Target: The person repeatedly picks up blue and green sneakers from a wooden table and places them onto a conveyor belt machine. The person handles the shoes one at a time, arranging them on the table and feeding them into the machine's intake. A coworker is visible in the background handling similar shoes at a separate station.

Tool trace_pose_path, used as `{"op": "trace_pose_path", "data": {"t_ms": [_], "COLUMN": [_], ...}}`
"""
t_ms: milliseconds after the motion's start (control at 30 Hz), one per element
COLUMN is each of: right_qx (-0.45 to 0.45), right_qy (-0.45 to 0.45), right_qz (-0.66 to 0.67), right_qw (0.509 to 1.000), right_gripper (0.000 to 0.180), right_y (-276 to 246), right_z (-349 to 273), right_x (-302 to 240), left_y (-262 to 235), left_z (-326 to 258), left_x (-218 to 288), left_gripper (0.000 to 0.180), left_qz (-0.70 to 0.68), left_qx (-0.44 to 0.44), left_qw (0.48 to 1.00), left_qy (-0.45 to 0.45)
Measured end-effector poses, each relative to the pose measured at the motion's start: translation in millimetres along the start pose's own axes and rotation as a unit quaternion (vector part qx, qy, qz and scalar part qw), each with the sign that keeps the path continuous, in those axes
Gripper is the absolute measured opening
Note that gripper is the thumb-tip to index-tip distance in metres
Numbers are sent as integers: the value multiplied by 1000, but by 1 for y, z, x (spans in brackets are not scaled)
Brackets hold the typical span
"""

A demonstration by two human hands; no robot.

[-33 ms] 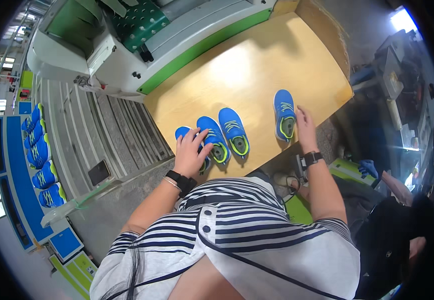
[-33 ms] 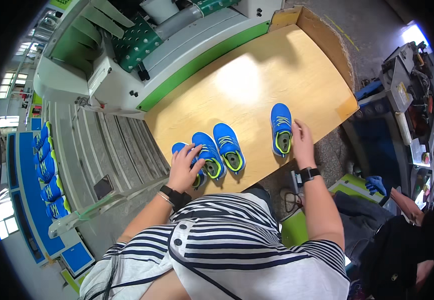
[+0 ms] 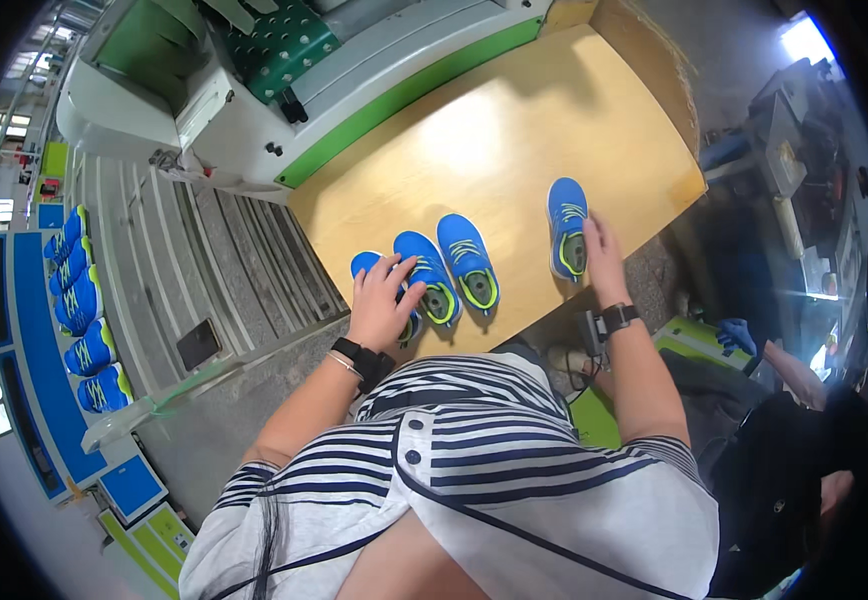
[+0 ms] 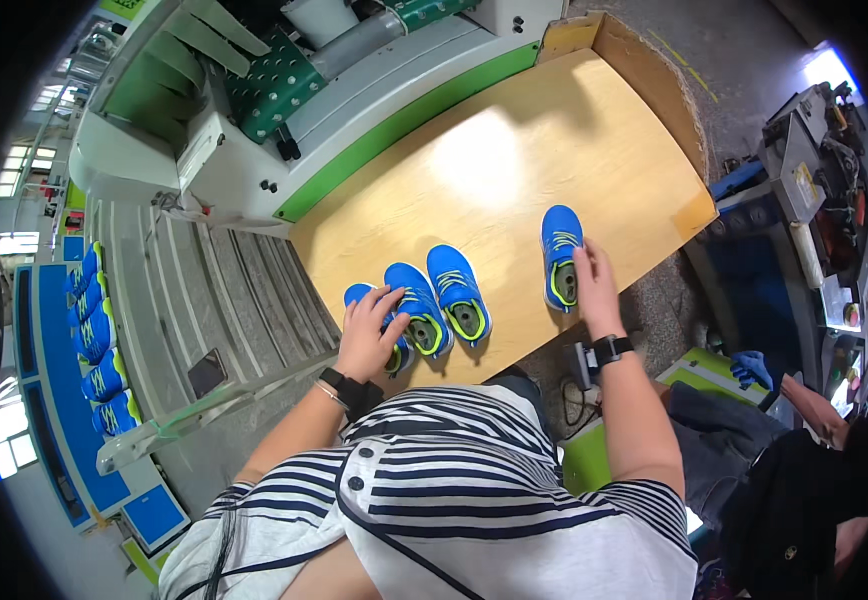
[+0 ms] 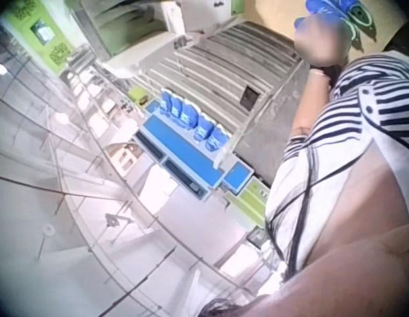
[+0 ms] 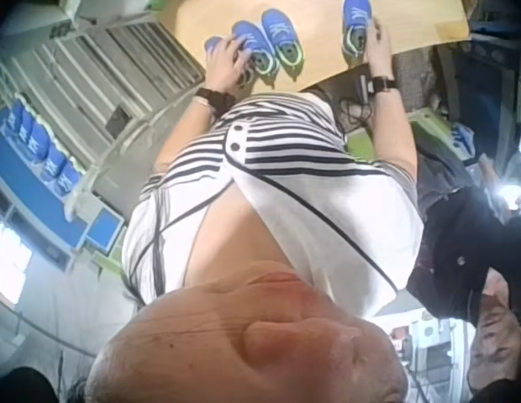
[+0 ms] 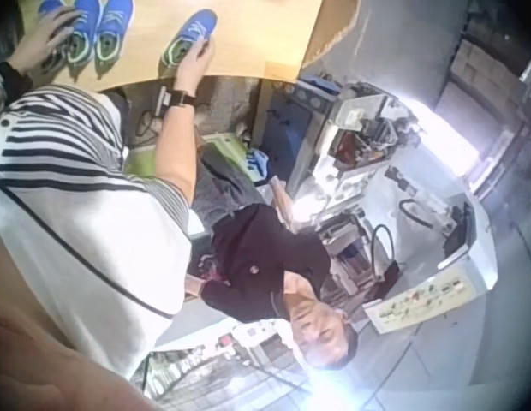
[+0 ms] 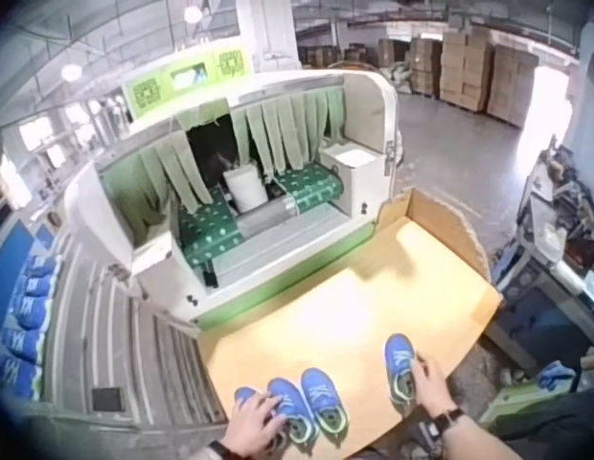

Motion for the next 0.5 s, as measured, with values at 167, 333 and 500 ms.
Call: {"op": "trace_pose_path", "data": {"t_ms": [167, 333, 500], "right_qx": [0, -102, -89], "right_qy": [-76, -174, -150], "right_qz": [-91, -148, -126], "right_qw": [993, 968, 977], "right_gripper": [78, 79, 82], "right_y": [43, 88, 97], "right_z": [-29, -59, -63], "right_x": [-15, -19, -2], "left_y": [-2, 1, 5], "left_z": [16, 17, 12], "left_x": [1, 1, -2], "left_gripper": [45, 50, 53], "left_qz": [8, -1, -15], "left_qx": [49, 26, 40], "left_qw": [999, 1000, 999], "left_qy": [8, -11, -10]}}
Point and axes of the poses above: each hand's wrist, its own z-axis towards the middle knuckle, its own y-axis out of the palm, x = y × z, the point moved 1 cm from there along z, towards the middle knuckle, and after that the axes turned 5 degrees about y, right-handed, at the moved point
